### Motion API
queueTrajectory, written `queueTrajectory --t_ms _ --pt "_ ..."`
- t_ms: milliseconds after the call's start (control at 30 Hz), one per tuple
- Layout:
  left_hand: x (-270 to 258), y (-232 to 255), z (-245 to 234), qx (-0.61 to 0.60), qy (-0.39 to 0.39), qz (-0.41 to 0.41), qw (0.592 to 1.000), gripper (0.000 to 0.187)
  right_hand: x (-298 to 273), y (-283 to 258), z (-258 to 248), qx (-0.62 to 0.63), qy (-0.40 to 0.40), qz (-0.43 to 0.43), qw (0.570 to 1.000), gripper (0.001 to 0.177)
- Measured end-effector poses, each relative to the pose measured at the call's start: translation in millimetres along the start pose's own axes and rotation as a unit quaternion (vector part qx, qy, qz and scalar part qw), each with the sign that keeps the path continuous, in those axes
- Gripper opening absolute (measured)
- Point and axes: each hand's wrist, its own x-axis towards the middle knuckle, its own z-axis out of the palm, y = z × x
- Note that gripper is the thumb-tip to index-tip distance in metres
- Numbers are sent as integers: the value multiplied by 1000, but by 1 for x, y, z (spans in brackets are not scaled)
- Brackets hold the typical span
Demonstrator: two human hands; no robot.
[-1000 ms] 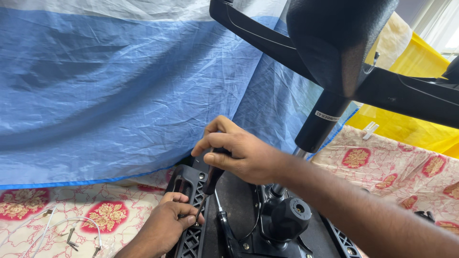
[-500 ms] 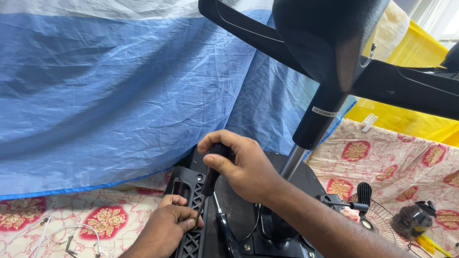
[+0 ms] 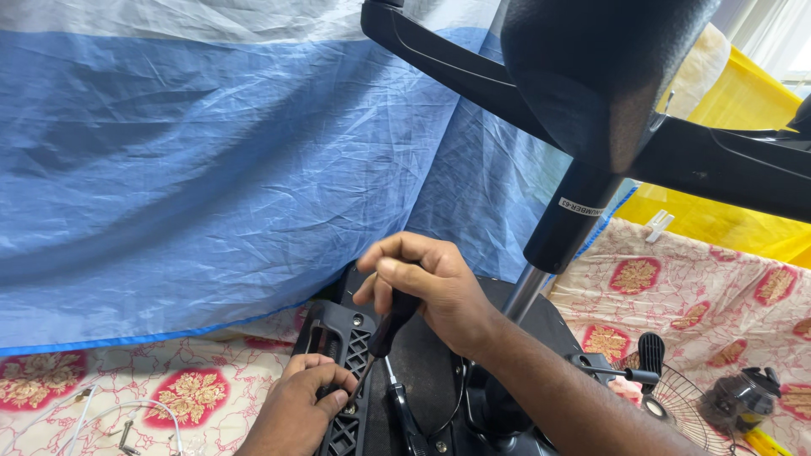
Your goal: The person uses a screwdriver to tighten screws on the underside of a black office chair base. They work on multiple screw locations around the central column and side rails, securing the base components together.
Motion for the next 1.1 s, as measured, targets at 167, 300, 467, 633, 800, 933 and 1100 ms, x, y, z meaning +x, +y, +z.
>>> queueTrajectory --t_ms 167,300,467,633,800,933,1100 --pt "-8 6 -1 -31 38 -56 997 23 3 -32 11 -353 -2 47 934 34" --pt "-10 4 4 -30 57 -96 993 24 5 -55 18 -480 -11 190 856 35" --pt "-5 -5 5 -66 69 -18 995 16 -1 -58 28 -403 -5 122 907 35" --pt "-1 1 -12 -17 8 -1 1000 21 -3 -55 26 -386 26 71 919 29" --pt "2 14 -24 -17 -84 -12 996 20 -4 -55 23 -366 21 71 928 29" --pt "3 18 -27 -31 -110 -5 993 18 -6 -55 18 -322 -7 73 944 31" --pt "2 29 -36 -7 -108 43 993 21 -6 -45 11 -208 -28 28 977 34"
